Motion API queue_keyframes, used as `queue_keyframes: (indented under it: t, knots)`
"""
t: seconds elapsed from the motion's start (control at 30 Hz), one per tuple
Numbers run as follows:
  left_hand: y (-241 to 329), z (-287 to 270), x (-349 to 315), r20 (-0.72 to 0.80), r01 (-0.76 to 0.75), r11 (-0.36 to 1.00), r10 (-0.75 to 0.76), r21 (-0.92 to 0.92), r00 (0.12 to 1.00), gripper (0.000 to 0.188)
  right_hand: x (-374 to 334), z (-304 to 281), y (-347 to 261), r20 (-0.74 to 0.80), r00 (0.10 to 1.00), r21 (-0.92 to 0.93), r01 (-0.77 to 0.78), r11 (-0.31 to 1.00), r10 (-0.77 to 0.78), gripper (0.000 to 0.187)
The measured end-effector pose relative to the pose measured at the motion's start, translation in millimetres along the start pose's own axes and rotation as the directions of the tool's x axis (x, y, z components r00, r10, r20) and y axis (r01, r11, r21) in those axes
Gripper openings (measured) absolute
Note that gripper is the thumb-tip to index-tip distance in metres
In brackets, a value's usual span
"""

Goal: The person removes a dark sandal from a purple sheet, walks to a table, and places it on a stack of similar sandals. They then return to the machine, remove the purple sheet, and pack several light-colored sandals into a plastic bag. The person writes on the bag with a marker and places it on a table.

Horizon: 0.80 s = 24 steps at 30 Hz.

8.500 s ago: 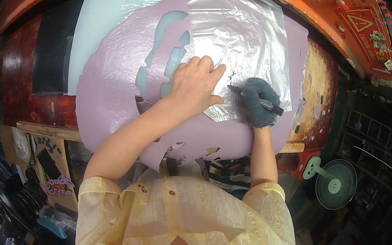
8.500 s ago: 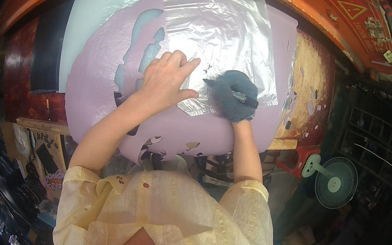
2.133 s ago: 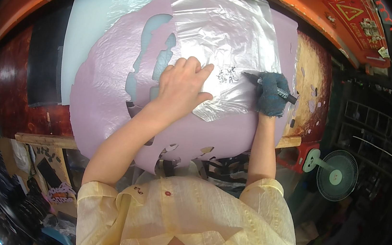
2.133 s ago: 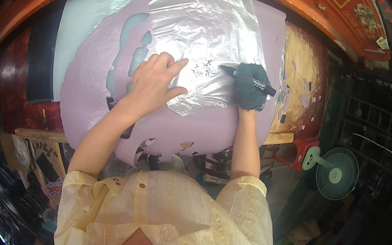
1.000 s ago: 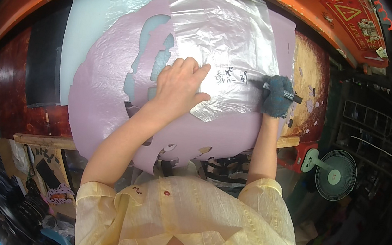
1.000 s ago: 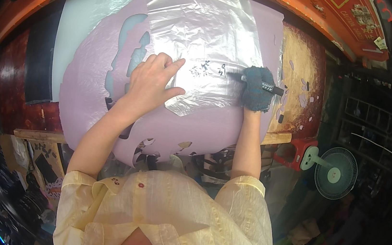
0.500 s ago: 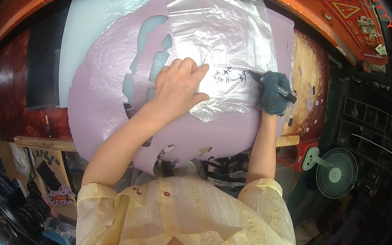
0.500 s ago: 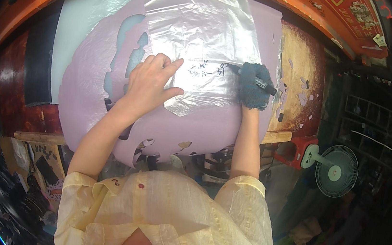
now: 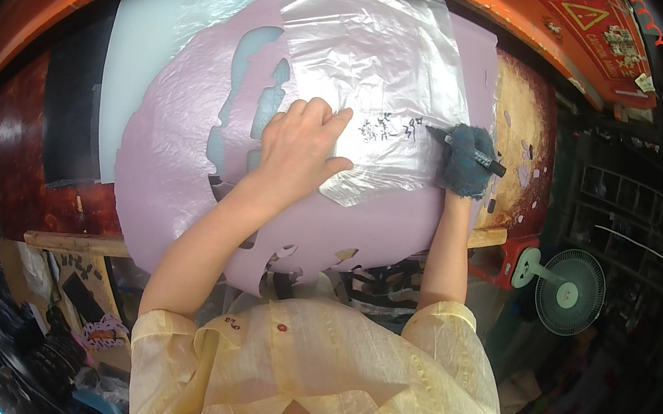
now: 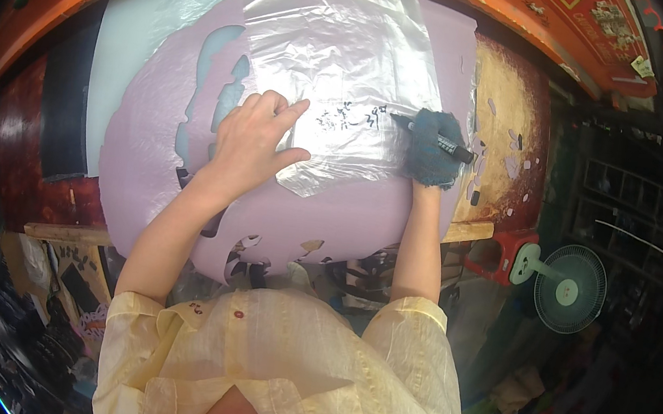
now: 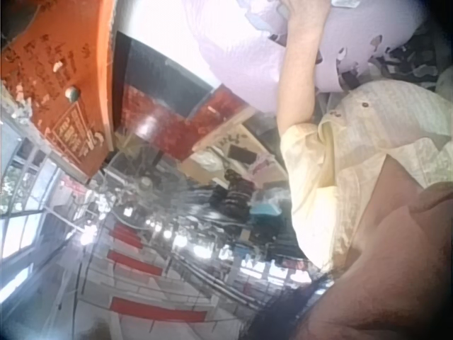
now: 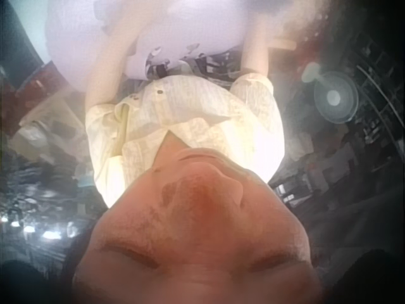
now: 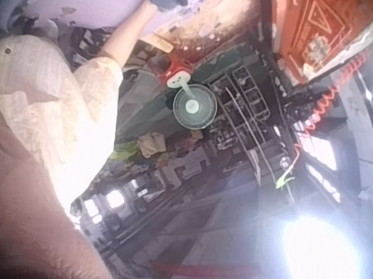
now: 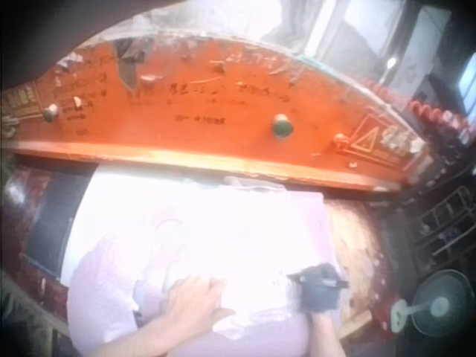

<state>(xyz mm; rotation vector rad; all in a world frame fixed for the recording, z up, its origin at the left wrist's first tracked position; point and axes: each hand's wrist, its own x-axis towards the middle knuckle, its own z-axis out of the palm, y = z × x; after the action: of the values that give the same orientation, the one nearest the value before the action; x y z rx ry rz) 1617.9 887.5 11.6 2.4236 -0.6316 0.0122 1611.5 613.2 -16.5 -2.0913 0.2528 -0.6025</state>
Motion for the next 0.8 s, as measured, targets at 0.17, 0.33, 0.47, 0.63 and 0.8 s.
queue_keyframes:
  t: [0.17,0.33,0.47,0.63,0.8]
  knots:
    - [1.2,0.2,-0.2,-0.001,0.012,1.0,-0.012,-0.006,1.0,0.058,-0.3,0.5,1.9,-0.054,0.999,0.048,0.012,0.999,-0.009,0.021]
    - [0.4,-0.8,0.4,0.003,-0.002,1.0,0.002,-0.006,1.0,0.058,0.1,-1.1,2.1,-0.053,0.979,-0.06,0.192,0.98,-0.195,0.02]
    - [0.6,-0.9,0.2,-0.001,-0.001,1.0,0.001,0.001,1.0,0.059,-1.7,-3.0,-1.3,-0.056,0.991,-0.118,0.118,0.986,-0.125,0.018]
    - [0.7,-2.2,0.3,0.02,-0.002,1.0,0.002,0.002,1.0,0.058,-9.0,-7.0,-6.9,-0.046,0.992,0.137,-0.111,0.984,0.118,0.018]
    - [1.1,-2.5,0.0,0.009,-0.007,1.0,0.007,0.009,1.0,0.058,-10.3,-11.5,-8.6,-0.065,0.996,-0.037,-0.066,0.997,0.063,0.018]
